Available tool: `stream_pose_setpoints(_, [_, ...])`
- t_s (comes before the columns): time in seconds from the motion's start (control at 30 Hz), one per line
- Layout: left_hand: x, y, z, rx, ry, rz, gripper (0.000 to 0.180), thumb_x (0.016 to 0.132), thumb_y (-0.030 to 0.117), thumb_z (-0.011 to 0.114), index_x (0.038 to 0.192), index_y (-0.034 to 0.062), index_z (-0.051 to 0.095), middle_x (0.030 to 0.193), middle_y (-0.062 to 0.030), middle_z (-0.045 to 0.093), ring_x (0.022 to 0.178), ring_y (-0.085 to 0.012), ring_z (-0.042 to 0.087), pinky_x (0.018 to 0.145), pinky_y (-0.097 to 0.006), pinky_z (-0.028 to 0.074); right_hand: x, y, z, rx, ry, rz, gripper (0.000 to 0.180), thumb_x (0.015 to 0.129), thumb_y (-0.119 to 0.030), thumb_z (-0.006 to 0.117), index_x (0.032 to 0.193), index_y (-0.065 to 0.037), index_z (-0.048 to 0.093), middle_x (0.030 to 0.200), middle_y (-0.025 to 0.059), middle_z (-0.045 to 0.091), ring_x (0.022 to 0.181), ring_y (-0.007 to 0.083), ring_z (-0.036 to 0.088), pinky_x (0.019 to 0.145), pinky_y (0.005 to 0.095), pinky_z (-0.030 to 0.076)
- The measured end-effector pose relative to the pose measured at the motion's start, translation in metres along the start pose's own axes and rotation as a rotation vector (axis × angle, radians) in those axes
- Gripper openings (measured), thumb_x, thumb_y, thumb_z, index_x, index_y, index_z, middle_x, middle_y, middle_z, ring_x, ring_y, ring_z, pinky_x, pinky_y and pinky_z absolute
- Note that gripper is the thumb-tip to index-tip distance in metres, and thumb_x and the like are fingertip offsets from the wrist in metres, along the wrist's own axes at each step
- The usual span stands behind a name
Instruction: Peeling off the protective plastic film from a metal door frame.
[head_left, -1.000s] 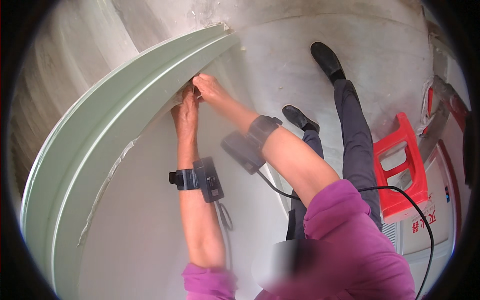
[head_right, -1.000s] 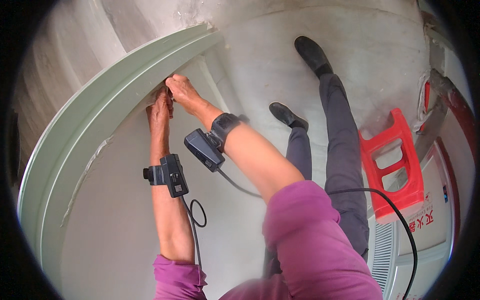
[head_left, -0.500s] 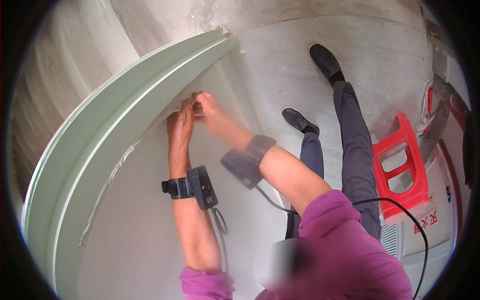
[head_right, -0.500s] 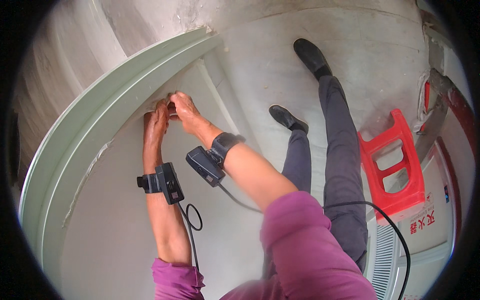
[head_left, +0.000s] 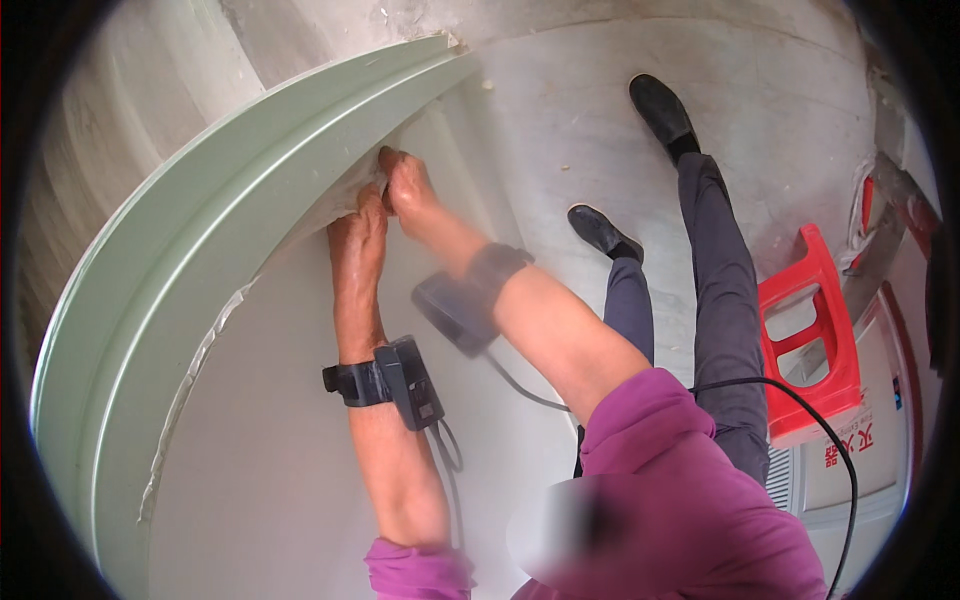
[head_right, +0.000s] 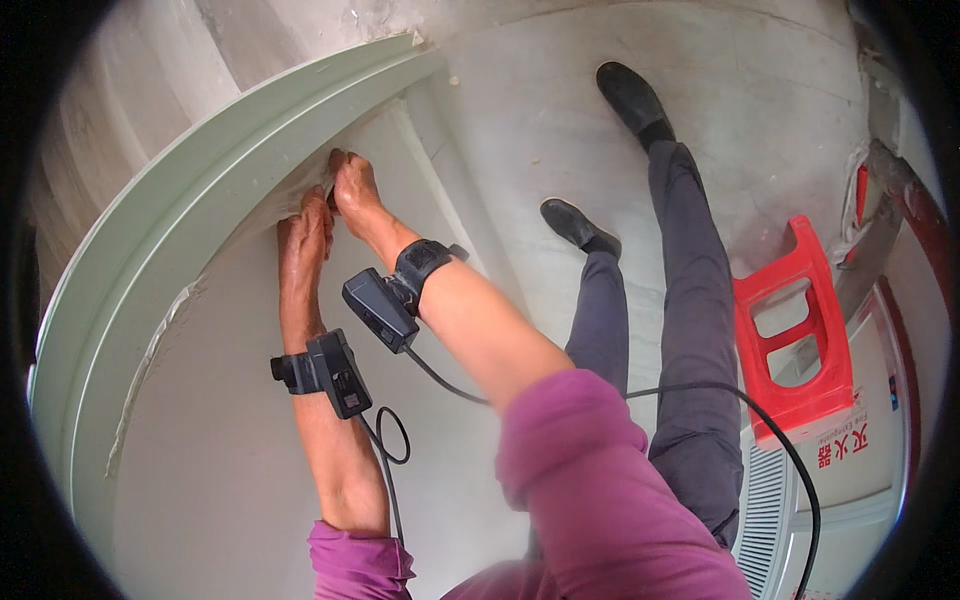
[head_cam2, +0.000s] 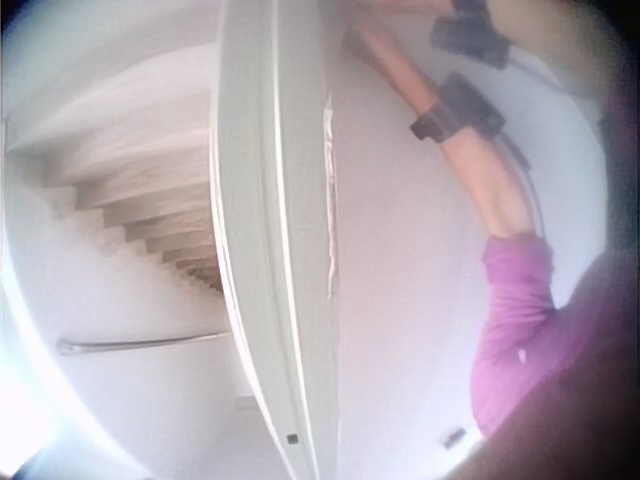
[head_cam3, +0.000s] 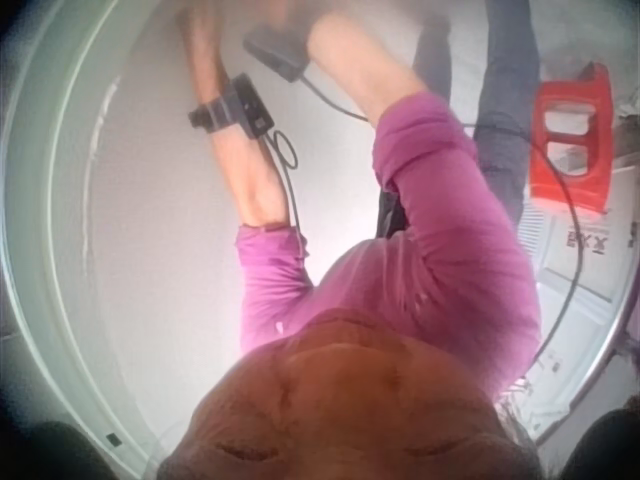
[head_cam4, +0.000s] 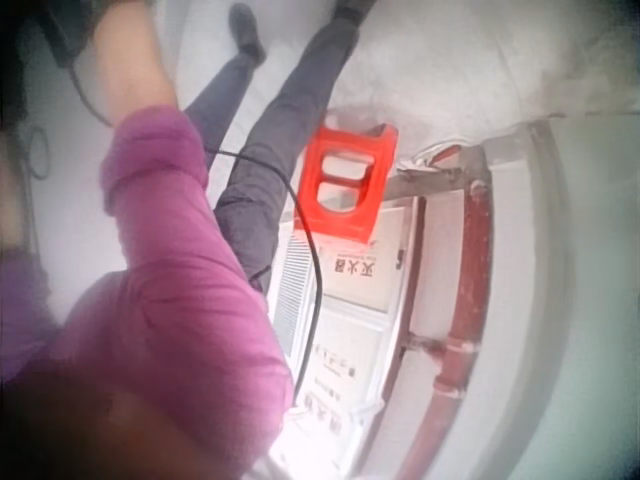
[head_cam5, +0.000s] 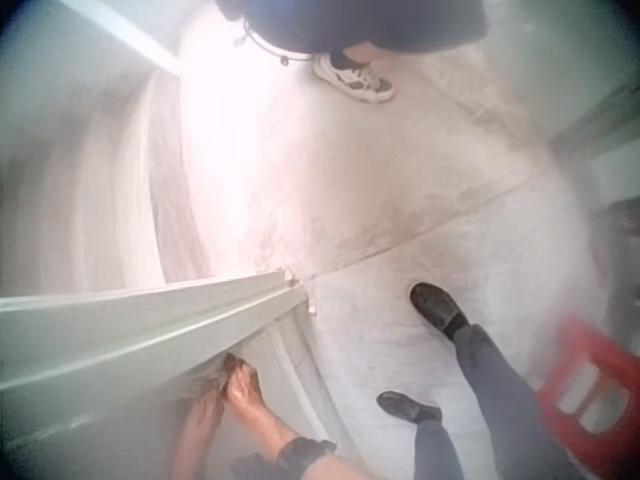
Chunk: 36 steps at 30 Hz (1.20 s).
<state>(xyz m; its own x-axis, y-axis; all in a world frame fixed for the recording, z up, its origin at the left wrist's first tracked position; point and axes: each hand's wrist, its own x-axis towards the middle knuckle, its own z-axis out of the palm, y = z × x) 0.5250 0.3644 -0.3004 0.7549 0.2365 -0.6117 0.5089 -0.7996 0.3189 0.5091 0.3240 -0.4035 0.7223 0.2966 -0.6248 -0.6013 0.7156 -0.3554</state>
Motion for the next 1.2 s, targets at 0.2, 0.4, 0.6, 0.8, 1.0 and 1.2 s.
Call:
stream_pose_setpoints(0.2, [0.004,0.000,0.008,0.000,0.066,0.077,0.041,0.080,0.034,0.036,0.053,0.0042,0.037,0.043,-0.0008,0.032,0.037,-0.0085,0.030,0.034,-0.023,0.024,-0.001,-0.015,0.015,0.362,0.272,0.396,0.023,0.076,-0.024,0.036,0.068,-0.004,0.043,0.056,0.0055,0.039,0.045,0.0156,0.037,0.038,0.0302,0.029])
stream_pose_setpoints(0.4, [-0.006,0.004,0.010,-0.036,0.035,0.083,0.037,0.081,0.031,0.038,0.054,0.0055,0.037,0.044,0.0005,0.032,0.037,-0.0075,0.030,0.034,-0.022,0.024,-0.014,-0.036,0.003,0.307,0.221,0.400,0.029,0.075,-0.034,0.039,0.077,-0.006,0.046,0.068,0.0052,0.047,0.056,0.0159,0.044,0.052,0.0303,0.038])
stream_pose_setpoints(0.6, [-0.006,0.000,0.018,-0.109,0.087,0.023,0.035,0.082,0.029,0.038,0.055,0.0064,0.038,0.045,0.0015,0.032,0.039,-0.0067,0.030,0.035,-0.022,0.022,0.029,0.000,-0.013,0.190,0.225,0.202,0.038,0.075,-0.036,0.036,0.090,-0.002,0.043,0.086,0.0103,0.045,0.079,0.0215,0.043,0.070,0.0384,0.036])
stream_pose_setpoints(0.8, [-0.017,-0.009,0.000,0.112,0.119,0.169,0.036,0.081,0.028,0.039,0.054,0.0053,0.037,0.044,0.0004,0.030,0.040,-0.0074,0.028,0.036,-0.023,0.021,0.014,-0.010,0.008,0.154,0.240,0.201,0.037,0.078,-0.031,0.033,0.084,0.003,0.045,0.069,0.0122,0.050,0.057,0.0214,0.049,0.046,0.0324,0.041])
stream_pose_setpoints(1.0, [-0.031,0.003,0.006,0.032,0.161,0.181,0.037,0.081,0.028,0.039,0.053,0.0050,0.036,0.044,0.0002,0.029,0.040,-0.0078,0.027,0.037,-0.023,0.022,-0.002,-0.004,0.002,0.196,0.197,0.300,0.030,0.077,-0.028,0.035,0.072,0.000,0.044,0.056,0.0095,0.045,0.047,0.0185,0.044,0.039,0.0285,0.033])
stream_pose_setpoints(1.2, [-0.031,0.020,-0.003,-0.146,0.098,0.092,0.032,0.082,0.024,0.038,0.059,0.0014,0.038,0.050,-0.0018,0.033,0.046,-0.0103,0.031,0.042,-0.023,0.026,-0.008,-0.013,0.003,0.395,0.232,0.458,0.025,0.077,-0.027,0.034,0.073,-0.005,0.044,0.058,0.0055,0.044,0.046,0.0157,0.042,0.042,0.0315,0.038])
